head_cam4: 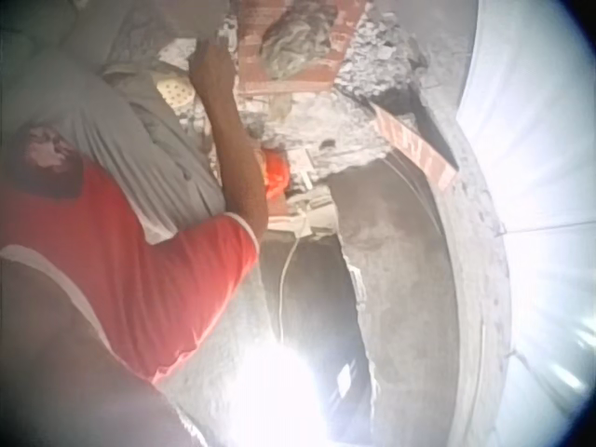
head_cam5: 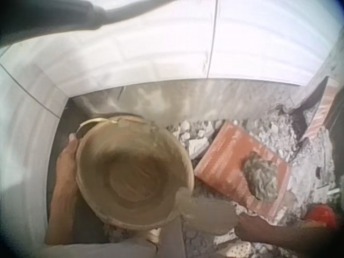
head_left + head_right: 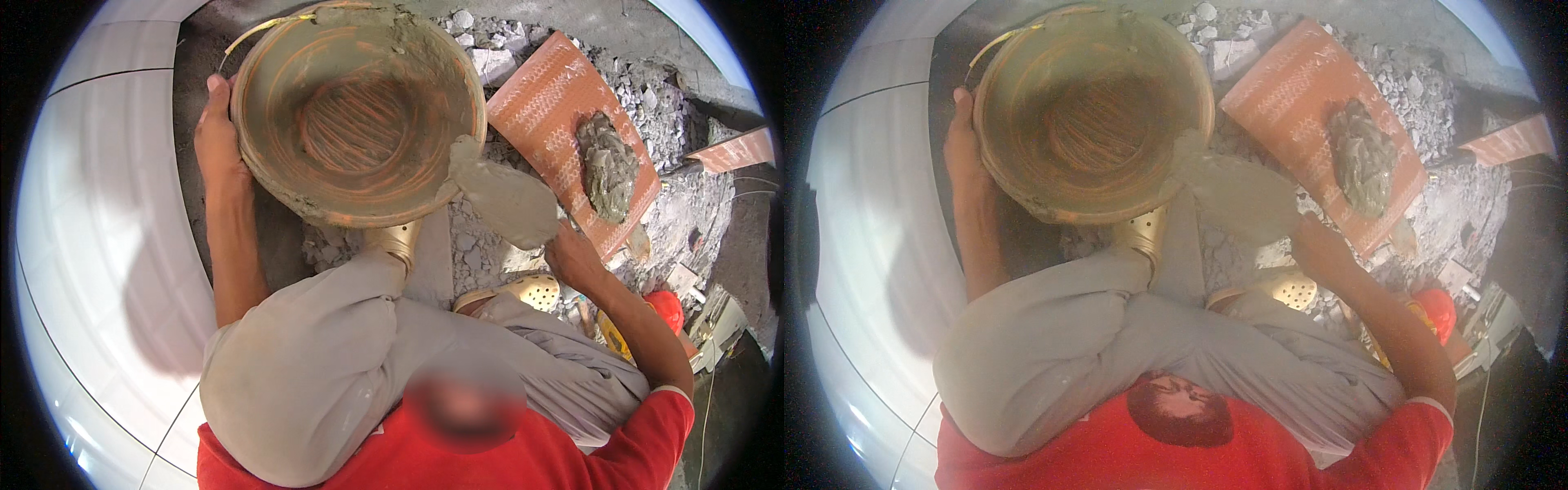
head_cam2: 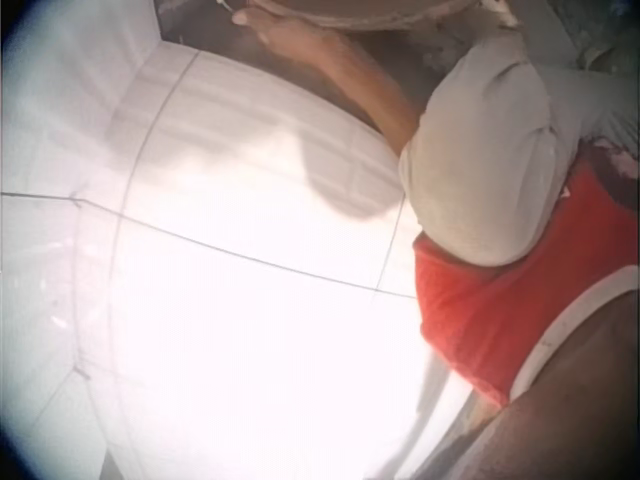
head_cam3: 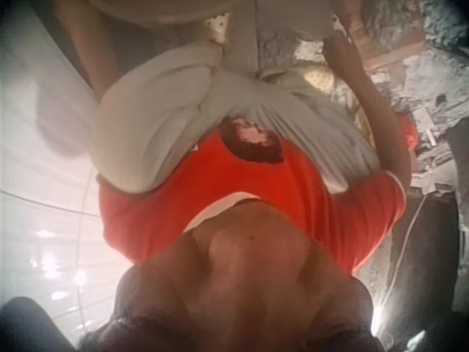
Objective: The person scoops cement from a bucket using a trowel and spreads it onto a rectangular tile. They repeat this process to cover the tile surface with adhesive.
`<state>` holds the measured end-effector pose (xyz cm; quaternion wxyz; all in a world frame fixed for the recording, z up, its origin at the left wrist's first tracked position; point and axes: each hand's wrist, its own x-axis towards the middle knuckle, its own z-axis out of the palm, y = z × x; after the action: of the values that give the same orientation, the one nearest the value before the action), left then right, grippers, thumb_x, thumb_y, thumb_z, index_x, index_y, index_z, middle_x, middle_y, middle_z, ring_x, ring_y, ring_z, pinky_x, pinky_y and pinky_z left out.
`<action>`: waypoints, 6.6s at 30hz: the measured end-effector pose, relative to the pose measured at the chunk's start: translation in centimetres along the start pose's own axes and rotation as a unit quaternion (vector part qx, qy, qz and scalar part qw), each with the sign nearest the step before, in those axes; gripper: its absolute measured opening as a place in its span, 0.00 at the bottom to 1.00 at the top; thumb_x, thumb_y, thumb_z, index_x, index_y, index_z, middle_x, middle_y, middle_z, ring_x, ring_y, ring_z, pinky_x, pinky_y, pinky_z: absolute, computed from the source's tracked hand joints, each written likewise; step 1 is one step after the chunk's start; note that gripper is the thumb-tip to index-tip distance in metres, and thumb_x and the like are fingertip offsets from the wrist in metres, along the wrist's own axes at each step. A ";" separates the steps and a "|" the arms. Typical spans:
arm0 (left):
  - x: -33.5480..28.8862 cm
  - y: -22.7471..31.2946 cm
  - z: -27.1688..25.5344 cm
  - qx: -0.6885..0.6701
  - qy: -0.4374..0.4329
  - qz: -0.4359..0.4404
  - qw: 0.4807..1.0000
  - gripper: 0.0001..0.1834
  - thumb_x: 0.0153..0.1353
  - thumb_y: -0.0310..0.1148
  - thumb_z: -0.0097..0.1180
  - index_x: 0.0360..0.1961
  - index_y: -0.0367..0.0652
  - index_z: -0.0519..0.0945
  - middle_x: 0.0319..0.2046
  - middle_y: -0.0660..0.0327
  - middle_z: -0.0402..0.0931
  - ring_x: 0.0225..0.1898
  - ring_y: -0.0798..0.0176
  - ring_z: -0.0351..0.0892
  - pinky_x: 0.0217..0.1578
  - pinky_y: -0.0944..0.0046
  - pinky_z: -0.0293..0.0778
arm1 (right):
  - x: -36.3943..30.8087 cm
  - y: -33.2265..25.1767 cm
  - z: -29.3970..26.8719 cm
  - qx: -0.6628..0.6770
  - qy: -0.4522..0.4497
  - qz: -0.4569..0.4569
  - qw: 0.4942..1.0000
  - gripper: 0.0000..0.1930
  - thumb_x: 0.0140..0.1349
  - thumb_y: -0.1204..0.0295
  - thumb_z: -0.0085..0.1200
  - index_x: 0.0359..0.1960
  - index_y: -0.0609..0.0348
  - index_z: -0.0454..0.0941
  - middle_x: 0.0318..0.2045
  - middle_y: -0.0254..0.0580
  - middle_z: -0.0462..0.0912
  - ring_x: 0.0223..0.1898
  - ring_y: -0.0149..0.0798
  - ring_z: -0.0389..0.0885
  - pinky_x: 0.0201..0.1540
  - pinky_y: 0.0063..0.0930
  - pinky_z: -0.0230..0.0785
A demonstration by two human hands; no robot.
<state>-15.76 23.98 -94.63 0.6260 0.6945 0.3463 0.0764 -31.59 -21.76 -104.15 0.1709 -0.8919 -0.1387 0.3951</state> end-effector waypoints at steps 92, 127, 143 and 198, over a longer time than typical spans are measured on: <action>-5.5 3.8 10.2 0.192 -0.172 0.295 0.920 0.25 0.72 0.46 0.56 0.34 0.27 0.82 0.18 0.52 0.69 0.24 0.67 0.67 0.30 0.57 0.69 | 2.8 -10.0 -15.6 -0.279 0.142 0.014 0.950 0.10 0.69 0.72 0.53 0.45 0.68 0.72 0.28 0.62 0.82 0.31 0.63 0.85 0.34 0.50 0.80; -7.7 3.1 8.9 0.146 -0.222 0.259 0.929 0.25 0.71 0.47 0.57 0.37 0.27 0.84 0.19 0.59 0.73 0.26 0.71 0.68 0.28 0.61 0.66 | 3.0 -9.5 -18.2 -0.148 -0.106 -0.030 0.983 0.19 0.74 0.60 0.49 0.37 0.68 0.77 0.23 0.49 0.80 0.25 0.52 0.83 0.31 0.44 0.75; -8.7 3.5 8.3 0.163 -0.218 0.282 0.920 0.21 0.74 0.42 0.55 0.38 0.30 0.85 0.23 0.69 0.75 0.28 0.76 0.68 0.29 0.68 0.66 | 9.2 -9.7 -12.5 -0.179 0.114 -0.175 0.961 0.12 0.69 0.70 0.51 0.32 0.69 0.79 0.30 0.62 0.82 0.38 0.62 0.83 0.44 0.53 0.76; -1.4 2.0 3.0 0.044 -0.043 0.144 0.988 0.25 0.76 0.46 0.53 0.51 0.31 0.85 0.41 0.60 0.86 0.41 0.68 0.82 0.46 0.67 0.77 | 3.7 -6.0 -5.5 -0.019 0.241 -0.269 0.932 0.20 0.62 0.72 0.60 0.53 0.70 0.72 0.44 0.62 0.76 0.44 0.60 0.81 0.44 0.49 0.76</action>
<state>-14.45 20.78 -92.91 0.5917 0.7665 0.2185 0.1207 -25.69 -16.01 -100.68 0.2820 -0.8927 -0.3358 0.1042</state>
